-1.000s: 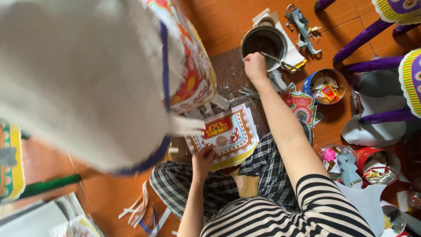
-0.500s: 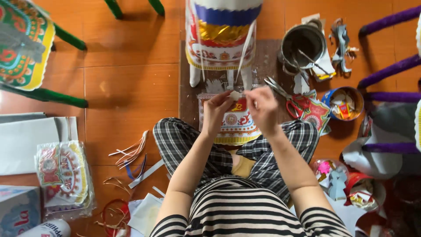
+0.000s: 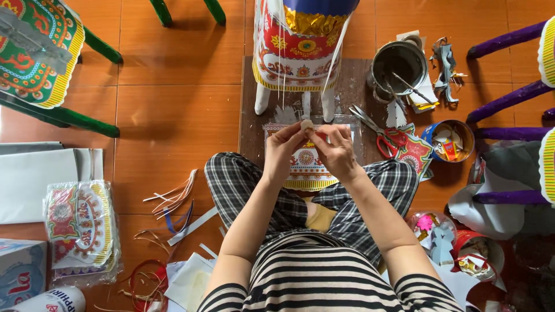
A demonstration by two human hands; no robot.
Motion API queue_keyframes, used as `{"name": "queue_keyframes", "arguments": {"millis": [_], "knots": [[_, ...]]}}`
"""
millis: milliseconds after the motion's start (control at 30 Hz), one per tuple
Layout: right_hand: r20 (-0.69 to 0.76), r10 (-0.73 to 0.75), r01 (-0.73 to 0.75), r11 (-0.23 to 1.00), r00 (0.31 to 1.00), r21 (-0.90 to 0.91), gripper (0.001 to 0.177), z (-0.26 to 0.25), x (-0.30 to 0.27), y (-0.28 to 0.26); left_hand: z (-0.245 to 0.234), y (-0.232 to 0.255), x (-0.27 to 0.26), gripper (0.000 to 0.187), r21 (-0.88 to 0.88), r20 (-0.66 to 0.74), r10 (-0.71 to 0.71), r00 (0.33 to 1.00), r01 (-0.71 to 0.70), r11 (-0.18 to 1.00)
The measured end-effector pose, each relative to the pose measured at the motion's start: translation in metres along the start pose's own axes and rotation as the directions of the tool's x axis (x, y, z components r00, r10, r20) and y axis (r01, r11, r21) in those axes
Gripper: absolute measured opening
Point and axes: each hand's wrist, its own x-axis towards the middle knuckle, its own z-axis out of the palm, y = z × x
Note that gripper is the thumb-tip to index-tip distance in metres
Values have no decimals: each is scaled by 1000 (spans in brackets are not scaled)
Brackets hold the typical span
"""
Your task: Decorating a paper-mache horse with patterned paper and cutting paper strips with scissors
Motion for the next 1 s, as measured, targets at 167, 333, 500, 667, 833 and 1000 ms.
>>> {"name": "queue_keyframes", "arguments": {"millis": [167, 333, 500, 667, 833, 1000], "knots": [[-5, 100, -99, 988, 995, 122, 27, -8, 4, 7, -9, -9, 7, 34, -15, -54, 9, 998, -9, 1000], [-75, 36, -42, 996, 997, -79, 25, 21, -5, 9, -3, 7, 2, 32, 108, 42, -21, 999, 16, 994], [-32, -57, 54, 995, 998, -88, 21, 2, 8, 2, -6, 23, 1, 31, 178, 39, 5, 999, -12, 984], [-2, 8, -8, 999, 1000, -53, 20, -18, 26, 13, -19, 50, 16, 28, 282, 86, 59, 995, -81, 956], [-147, 214, -179, 959, 966, 218, 11, -73, 101, 47, 14, 160, 7, 29, 269, -19, 621, 784, -594, 759], [-417, 172, -82, 971, 892, 224, 4, -113, 217, 26, 56, 221, 28, 27, 227, -3, 854, 520, -832, 507]]}}
